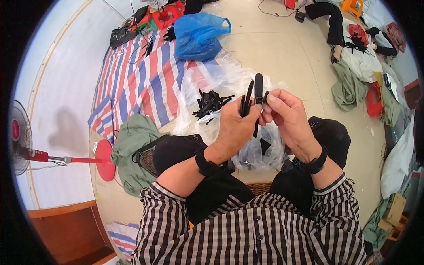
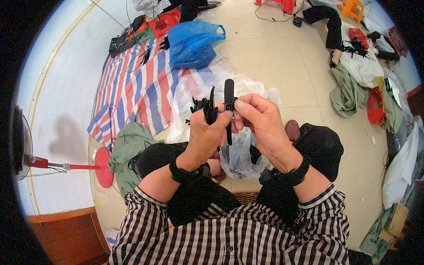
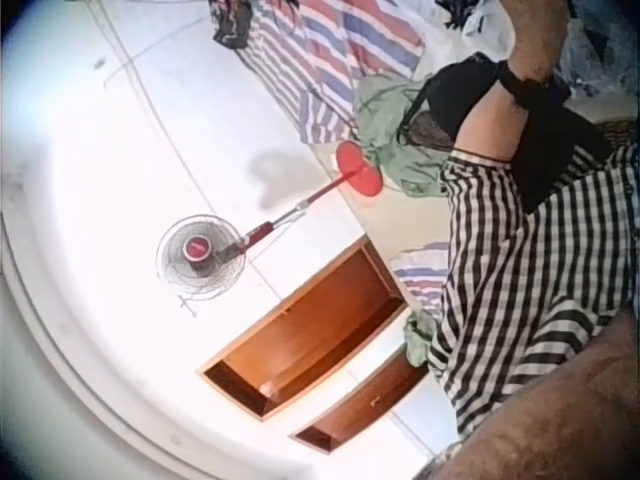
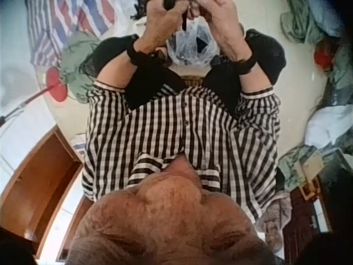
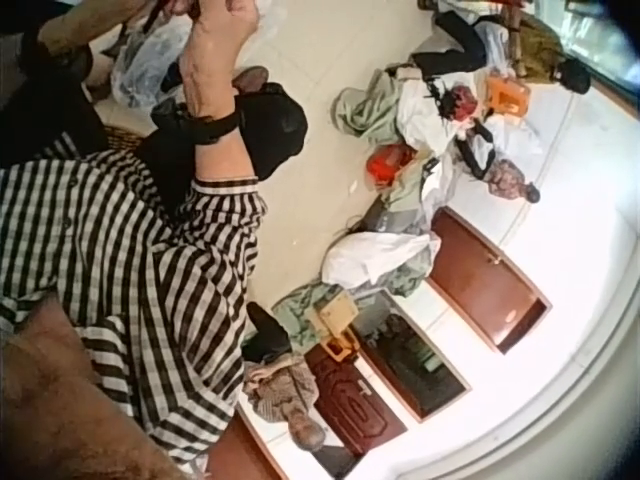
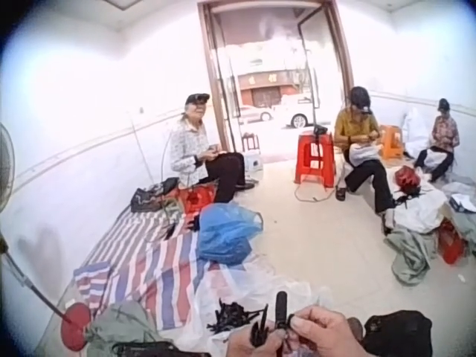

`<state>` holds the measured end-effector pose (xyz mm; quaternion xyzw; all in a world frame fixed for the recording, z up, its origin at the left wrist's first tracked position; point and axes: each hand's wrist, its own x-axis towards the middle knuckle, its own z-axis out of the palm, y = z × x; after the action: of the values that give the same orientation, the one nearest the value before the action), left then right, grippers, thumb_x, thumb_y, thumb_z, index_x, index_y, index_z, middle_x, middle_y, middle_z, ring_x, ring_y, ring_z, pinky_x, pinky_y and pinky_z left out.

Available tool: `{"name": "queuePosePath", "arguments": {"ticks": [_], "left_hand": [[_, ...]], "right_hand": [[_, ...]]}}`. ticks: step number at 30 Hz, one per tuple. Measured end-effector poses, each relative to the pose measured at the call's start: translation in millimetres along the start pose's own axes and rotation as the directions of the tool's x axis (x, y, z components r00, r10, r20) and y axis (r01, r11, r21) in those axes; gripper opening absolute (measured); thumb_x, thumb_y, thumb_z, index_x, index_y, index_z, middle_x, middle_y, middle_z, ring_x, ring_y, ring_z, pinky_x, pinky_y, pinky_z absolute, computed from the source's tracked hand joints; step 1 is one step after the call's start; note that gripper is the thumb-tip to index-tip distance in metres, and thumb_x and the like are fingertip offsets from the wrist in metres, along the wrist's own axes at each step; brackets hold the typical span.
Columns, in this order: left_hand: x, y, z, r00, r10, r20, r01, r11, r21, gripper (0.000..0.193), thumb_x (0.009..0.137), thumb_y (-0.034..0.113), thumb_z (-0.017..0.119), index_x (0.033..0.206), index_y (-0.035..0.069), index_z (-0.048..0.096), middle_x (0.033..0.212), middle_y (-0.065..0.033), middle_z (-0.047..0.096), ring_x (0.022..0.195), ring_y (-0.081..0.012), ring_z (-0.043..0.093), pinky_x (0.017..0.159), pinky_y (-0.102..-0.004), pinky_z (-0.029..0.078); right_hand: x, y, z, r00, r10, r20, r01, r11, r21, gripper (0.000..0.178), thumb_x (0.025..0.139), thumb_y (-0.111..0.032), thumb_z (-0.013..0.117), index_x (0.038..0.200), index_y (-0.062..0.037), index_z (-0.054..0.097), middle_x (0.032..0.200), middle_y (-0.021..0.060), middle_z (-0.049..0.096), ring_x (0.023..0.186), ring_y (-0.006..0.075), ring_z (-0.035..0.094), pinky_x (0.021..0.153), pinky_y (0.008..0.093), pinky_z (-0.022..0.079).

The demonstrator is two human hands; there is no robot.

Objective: Assembling small plastic and velcro strap components for shoes in a workshop setting.

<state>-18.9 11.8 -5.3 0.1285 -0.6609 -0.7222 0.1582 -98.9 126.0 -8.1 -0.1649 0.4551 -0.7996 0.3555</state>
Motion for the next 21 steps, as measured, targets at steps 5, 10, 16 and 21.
{"name": "queuePosePath", "arguments": {"ticks": [5, 10, 16, 21], "left_hand": [[-1.3, 3.8, -1.4, 1.000, 0.011, 0.017, -0.012, 0.999, 0.032, 0.016, 0.086, 0.009, 0.054, 0.073, 0.002, 0.057, 0.059, -0.0045, 0.058, 0.040, -0.0054, 0.046, 0.034, -0.0197, 0.031], [1.6, -5.2, -6.6, 1.000, 0.006, 0.012, -0.008, 0.995, 0.096, 0.014, 0.087, 0.009, 0.053, 0.075, 0.001, 0.059, 0.059, -0.0042, 0.058, 0.040, -0.0053, 0.046, 0.035, -0.0197, 0.031], [2.7, -2.7, -7.3, 0.995, -0.092, 0.030, 0.091, 0.995, 0.043, 0.009, 0.082, 0.003, 0.052, 0.076, -0.003, 0.056, 0.061, -0.0051, 0.058, 0.054, -0.0088, 0.055, 0.049, -0.0237, 0.044], [1.6, -1.2, -5.6, 0.999, -0.047, 0.014, 0.047, 0.998, 0.034, 0.010, 0.083, 0.003, 0.052, 0.075, -0.003, 0.055, 0.060, -0.0037, 0.057, 0.054, -0.0078, 0.054, 0.048, -0.0237, 0.043]], "right_hand": [[0.7, -0.9, -3.6, 0.993, 0.116, 0.013, -0.117, 0.989, 0.091, 0.014, 0.087, -0.016, 0.058, 0.084, -0.0023, 0.058, 0.067, 0.0018, 0.055, 0.055, 0.0107, 0.051, 0.056, 0.0252, 0.044], [-1.7, -3.9, -0.5, 0.985, 0.170, -0.037, -0.168, 0.984, 0.062, 0.014, 0.085, -0.017, 0.060, 0.082, -0.0028, 0.058, 0.065, 0.0016, 0.055, 0.054, 0.0104, 0.051, 0.054, 0.0240, 0.043], [-2.5, -2.5, -3.1, 0.967, 0.250, -0.049, -0.247, 0.967, 0.066, 0.014, 0.083, -0.016, 0.061, 0.079, -0.0034, 0.058, 0.064, 0.0017, 0.055, 0.052, 0.0107, 0.051, 0.051, 0.0225, 0.042], [-2.9, -0.9, -4.3, 0.967, 0.252, -0.029, -0.249, 0.965, 0.086, 0.014, 0.083, -0.016, 0.061, 0.078, -0.0038, 0.058, 0.064, 0.0017, 0.056, 0.051, 0.0110, 0.052, 0.048, 0.0223, 0.042]]}}
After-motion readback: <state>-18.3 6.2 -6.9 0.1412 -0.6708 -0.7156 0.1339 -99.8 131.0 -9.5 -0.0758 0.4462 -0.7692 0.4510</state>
